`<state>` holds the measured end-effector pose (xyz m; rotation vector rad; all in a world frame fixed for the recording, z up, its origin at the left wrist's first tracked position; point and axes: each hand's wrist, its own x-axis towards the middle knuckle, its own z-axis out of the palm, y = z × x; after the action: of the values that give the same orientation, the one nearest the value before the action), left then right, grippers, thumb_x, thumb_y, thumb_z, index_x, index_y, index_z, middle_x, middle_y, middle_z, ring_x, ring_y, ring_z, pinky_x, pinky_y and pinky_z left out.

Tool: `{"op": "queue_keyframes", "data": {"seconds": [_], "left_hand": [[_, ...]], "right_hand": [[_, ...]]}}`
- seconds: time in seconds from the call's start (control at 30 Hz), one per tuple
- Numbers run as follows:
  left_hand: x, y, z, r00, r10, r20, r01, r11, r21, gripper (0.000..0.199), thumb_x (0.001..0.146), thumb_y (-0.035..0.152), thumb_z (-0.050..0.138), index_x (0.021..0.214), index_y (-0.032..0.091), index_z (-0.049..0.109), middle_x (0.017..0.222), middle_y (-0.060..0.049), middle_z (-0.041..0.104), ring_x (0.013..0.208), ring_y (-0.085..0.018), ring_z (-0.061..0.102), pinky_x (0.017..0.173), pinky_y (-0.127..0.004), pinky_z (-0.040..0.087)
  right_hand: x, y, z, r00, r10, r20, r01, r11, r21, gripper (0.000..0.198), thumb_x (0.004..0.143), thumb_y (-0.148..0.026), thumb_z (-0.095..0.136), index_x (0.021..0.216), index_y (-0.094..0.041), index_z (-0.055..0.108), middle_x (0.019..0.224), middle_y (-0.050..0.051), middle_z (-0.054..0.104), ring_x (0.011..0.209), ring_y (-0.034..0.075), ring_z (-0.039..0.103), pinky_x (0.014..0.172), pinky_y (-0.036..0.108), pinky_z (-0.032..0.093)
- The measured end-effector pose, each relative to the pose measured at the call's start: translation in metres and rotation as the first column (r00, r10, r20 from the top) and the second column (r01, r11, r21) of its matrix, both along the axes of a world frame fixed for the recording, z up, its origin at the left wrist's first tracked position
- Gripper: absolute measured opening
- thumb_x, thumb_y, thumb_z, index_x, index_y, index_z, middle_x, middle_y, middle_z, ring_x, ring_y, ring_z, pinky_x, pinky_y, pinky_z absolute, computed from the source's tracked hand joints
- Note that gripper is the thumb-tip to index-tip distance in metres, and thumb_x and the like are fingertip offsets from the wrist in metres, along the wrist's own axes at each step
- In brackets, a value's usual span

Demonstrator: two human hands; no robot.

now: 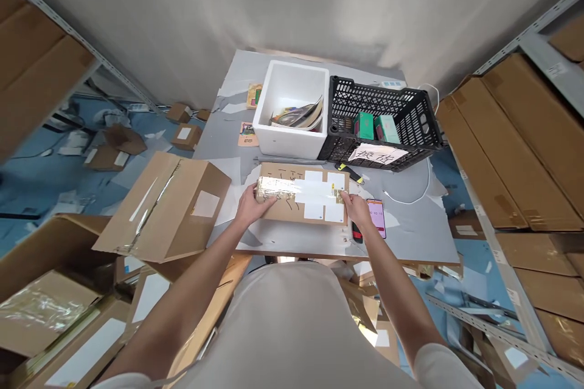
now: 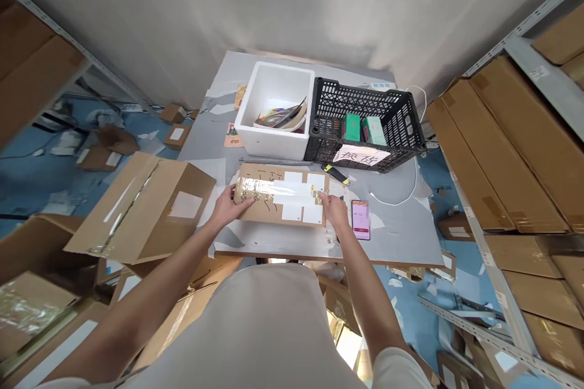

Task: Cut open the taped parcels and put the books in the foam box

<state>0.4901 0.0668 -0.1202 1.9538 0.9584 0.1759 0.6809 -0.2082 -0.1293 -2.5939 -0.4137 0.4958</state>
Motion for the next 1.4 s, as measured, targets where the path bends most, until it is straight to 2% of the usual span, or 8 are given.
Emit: {"op": "queue_keyframes", "data": {"seconds": [0.17, 0.37, 0.6, 0.83, 0.93, 1.07, 1.2, 1.4], "left_hand": [[0.011, 0.002, -0.005, 0.997, 0.022, -0.072, -0.017, 0.998, 0.064, 0.073, 0.063, 0.059, 0.067, 0.118, 0.015, 0.046, 0.116, -0.015, 0.058, 0.105, -0.029, 0.056, 0.085, -0.038, 0.045], [0.008, -0.003, -0.011, 0.998, 0.054, -0.02, -0.052, 0.993, 0.108, 0.066, 0.065, 0.056, 0.066, 0.116, 0.017, 0.049, 0.114, -0.013, 0.058, 0.101, -0.028, 0.057, 0.084, -0.041, 0.045], [0.005, -0.009, -0.015, 0.994, 0.057, 0.088, -0.09, 0.897, 0.434, 0.07, 0.066, 0.055, 0.068, 0.12, 0.016, 0.047, 0.119, -0.015, 0.053, 0.115, -0.031, 0.047, 0.097, -0.045, 0.038], [0.004, -0.027, -0.019, 0.868, -0.488, 0.093, 0.308, 0.674, 0.671, 0.023, 0.087, 0.032, 0.05, 0.104, 0.02, 0.061, 0.111, -0.01, 0.063, 0.112, -0.026, 0.054, 0.094, -0.043, 0.044], [0.001, -0.039, -0.023, 0.845, -0.527, 0.09, 0.311, 0.621, 0.72, 0.034, 0.088, 0.029, 0.047, 0.119, 0.017, 0.054, 0.122, -0.013, 0.059, 0.121, -0.028, 0.049, 0.096, -0.045, 0.043], [0.0, -0.043, -0.028, 0.855, -0.507, 0.105, 0.269, 0.609, 0.746, 0.037, 0.088, 0.026, 0.046, 0.124, 0.018, 0.052, 0.124, -0.012, 0.059, 0.123, -0.027, 0.048, 0.098, -0.045, 0.043], [0.0, -0.043, -0.03, 0.858, -0.497, 0.13, 0.243, 0.617, 0.749, 0.037, 0.087, 0.025, 0.047, 0.123, 0.017, 0.053, 0.124, -0.012, 0.058, 0.123, -0.027, 0.048, 0.098, -0.045, 0.043], [0.001, -0.044, -0.03, 0.861, -0.485, 0.155, 0.22, 0.629, 0.745, 0.037, 0.087, 0.025, 0.048, 0.122, 0.017, 0.054, 0.124, -0.012, 0.059, 0.123, -0.026, 0.048, 0.099, -0.044, 0.043]], "right_hand": [[0.014, -0.02, -0.031, 0.987, -0.112, -0.117, 0.133, 0.974, 0.185, 0.052, 0.089, -0.056, 0.027, 0.081, -0.018, 0.063, 0.077, 0.009, 0.067, 0.068, 0.02, 0.061, 0.064, 0.03, 0.043], [-0.015, -0.058, -0.077, 0.973, -0.23, -0.028, 0.229, 0.973, -0.004, 0.037, 0.069, -0.035, 0.069, 0.099, -0.017, 0.057, 0.103, 0.019, 0.058, 0.108, 0.036, 0.051, 0.086, 0.045, 0.04], [-0.029, -0.058, -0.096, 0.964, -0.263, -0.049, 0.263, 0.965, -0.007, 0.032, 0.071, -0.032, 0.067, 0.097, -0.02, 0.053, 0.093, 0.013, 0.056, 0.093, 0.03, 0.057, 0.078, 0.043, 0.042], [-0.001, -0.052, -0.012, 0.983, -0.183, 0.012, 0.179, 0.97, 0.162, 0.041, 0.085, -0.036, 0.037, 0.123, -0.019, 0.036, 0.105, 0.011, 0.058, 0.087, 0.023, 0.059, 0.075, 0.038, 0.047], [0.011, -0.017, 0.049, 0.982, 0.086, 0.167, -0.133, 0.946, 0.296, 0.045, 0.092, -0.03, 0.023, 0.136, -0.019, 0.026, 0.116, 0.011, 0.055, 0.096, 0.021, 0.057, 0.084, 0.038, 0.045], [0.009, 0.059, 0.094, 0.651, 0.74, 0.172, -0.759, 0.641, 0.115, 0.048, 0.093, -0.027, 0.031, 0.141, -0.026, 0.029, 0.126, 0.009, 0.053, 0.103, 0.022, 0.056, 0.085, 0.036, 0.045], [-0.002, 0.114, 0.091, 0.354, 0.933, 0.067, -0.914, 0.361, -0.184, 0.054, 0.092, -0.016, 0.03, 0.143, -0.035, 0.027, 0.125, 0.006, 0.053, 0.095, 0.019, 0.06, 0.076, 0.031, 0.046], [-0.007, 0.134, 0.09, 0.208, 0.976, 0.056, -0.901, 0.214, -0.378, 0.059, 0.091, -0.01, 0.029, 0.143, -0.037, 0.023, 0.126, 0.008, 0.052, 0.096, 0.019, 0.06, 0.075, 0.031, 0.046]]}}
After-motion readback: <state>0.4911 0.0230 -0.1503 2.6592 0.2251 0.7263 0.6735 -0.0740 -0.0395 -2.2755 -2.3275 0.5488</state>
